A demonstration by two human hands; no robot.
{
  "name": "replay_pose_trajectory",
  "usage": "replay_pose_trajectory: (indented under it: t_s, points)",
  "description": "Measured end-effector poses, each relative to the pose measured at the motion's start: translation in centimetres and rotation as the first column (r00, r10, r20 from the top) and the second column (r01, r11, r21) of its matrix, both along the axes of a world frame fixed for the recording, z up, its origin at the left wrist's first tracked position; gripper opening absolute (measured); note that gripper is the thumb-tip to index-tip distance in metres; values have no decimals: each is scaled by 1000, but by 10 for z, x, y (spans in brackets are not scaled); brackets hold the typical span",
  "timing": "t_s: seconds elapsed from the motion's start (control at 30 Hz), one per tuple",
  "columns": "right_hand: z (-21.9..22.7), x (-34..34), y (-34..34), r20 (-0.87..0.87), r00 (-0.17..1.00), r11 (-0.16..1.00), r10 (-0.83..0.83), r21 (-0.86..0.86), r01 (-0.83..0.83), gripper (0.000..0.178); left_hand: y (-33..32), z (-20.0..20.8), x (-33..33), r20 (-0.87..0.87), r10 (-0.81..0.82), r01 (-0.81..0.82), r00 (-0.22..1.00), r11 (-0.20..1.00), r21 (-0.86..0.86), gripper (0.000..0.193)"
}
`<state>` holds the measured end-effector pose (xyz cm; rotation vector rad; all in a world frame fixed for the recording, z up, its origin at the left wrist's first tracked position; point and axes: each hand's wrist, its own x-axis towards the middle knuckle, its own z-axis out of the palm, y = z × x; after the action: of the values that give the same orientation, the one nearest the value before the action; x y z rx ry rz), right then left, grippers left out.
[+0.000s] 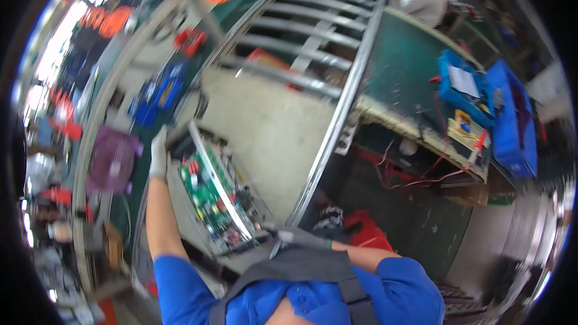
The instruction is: Cleaning internal components of an electronic assembly with a manual blower and performing wiring tasks.
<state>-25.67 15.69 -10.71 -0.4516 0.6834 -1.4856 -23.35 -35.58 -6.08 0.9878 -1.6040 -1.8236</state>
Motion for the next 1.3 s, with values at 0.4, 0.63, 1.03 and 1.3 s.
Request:
replay_pose_trajectory:
  t_s: [0.4,0.63,1.03,1.3]
  points:
    - [-13,-191,-212,-959,283,994,-14,-44,-100,62,320,107,162,399,666,-171,631,620,-766,69]
    - [6,-123,-372,-944,75,908,323,286,-305,50,463,17,140,124,795,-740,593,599,-306,106]
    - [7,-100,-111,-990,68,958,121,135,255,23,429,-38,300,415,556,-438,720,828,-350,73]
    - [6,-81,-7,-959,266,907,93,192,374,55,352,-76,360,580,398,-211,711,907,-364,48]
